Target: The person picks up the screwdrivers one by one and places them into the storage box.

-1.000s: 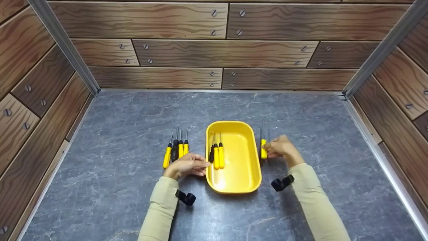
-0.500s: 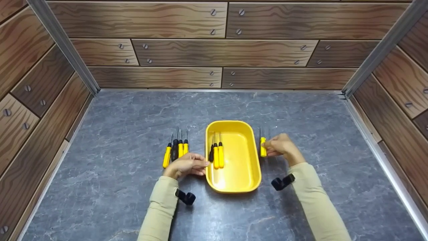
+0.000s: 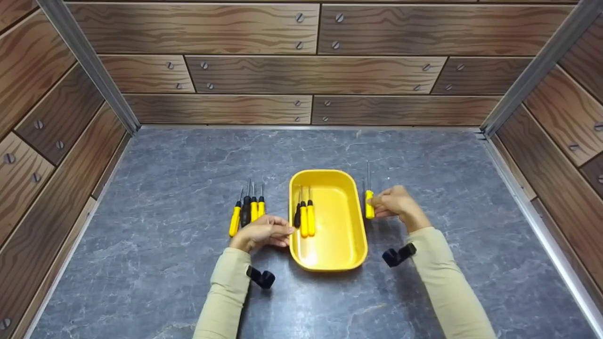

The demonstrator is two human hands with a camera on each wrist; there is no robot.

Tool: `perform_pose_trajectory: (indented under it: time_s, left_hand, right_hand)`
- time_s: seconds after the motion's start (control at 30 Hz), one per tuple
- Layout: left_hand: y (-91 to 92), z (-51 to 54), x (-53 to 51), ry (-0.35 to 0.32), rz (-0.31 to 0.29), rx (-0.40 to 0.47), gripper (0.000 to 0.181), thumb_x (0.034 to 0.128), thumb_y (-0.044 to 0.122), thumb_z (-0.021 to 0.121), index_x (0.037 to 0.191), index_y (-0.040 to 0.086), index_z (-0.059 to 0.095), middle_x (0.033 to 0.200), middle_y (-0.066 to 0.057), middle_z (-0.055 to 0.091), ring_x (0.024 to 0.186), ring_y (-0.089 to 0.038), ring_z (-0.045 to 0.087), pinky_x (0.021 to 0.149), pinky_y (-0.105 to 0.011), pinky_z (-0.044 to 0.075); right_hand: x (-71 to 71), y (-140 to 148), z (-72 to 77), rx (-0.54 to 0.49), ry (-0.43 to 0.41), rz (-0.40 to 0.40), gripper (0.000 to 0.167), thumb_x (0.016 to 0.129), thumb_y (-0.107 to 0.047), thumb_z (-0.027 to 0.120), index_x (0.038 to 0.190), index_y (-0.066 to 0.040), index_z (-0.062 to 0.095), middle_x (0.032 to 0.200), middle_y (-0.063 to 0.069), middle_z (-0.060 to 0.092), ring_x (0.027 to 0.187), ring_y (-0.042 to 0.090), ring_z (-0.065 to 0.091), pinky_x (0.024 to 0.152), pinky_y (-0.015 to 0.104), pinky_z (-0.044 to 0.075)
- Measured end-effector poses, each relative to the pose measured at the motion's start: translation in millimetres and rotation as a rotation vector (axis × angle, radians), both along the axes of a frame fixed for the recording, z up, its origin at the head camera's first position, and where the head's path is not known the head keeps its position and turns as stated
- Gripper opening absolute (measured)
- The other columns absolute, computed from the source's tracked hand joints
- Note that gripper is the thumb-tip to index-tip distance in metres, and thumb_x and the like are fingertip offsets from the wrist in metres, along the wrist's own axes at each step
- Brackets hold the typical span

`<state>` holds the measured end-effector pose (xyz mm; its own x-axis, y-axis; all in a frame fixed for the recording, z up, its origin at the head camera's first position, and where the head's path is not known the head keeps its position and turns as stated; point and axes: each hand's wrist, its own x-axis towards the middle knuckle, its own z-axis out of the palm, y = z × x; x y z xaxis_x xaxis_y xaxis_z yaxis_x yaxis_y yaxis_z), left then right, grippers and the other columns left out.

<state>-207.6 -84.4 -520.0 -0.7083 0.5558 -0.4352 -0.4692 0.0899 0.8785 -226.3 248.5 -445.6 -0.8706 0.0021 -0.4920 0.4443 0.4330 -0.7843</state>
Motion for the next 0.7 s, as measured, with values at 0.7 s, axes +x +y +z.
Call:
perform_pose_trajectory:
  time_s: [0.7]
  left_hand:
    - [0.7, 0.6, 0.4, -0.005, 0.006, 0.002, 0.005, 0.0888, 0.01, 0.066, 0.087, 0.009, 0.061, 0.069, 0.004, 0.066, 0.062, -0.007, 0.065, 0.064, -0.019, 0.059]
  right_hand:
    - [1.2, -11, 4.7, -0.016, 0.028, 0.03, 0.039, 0.086, -0.005, 0.063, 0.116, 0.019, 0.057, 0.06, -0.003, 0.065, 0.056, 0.005, 0.065, 0.067, 0.025, 0.063]
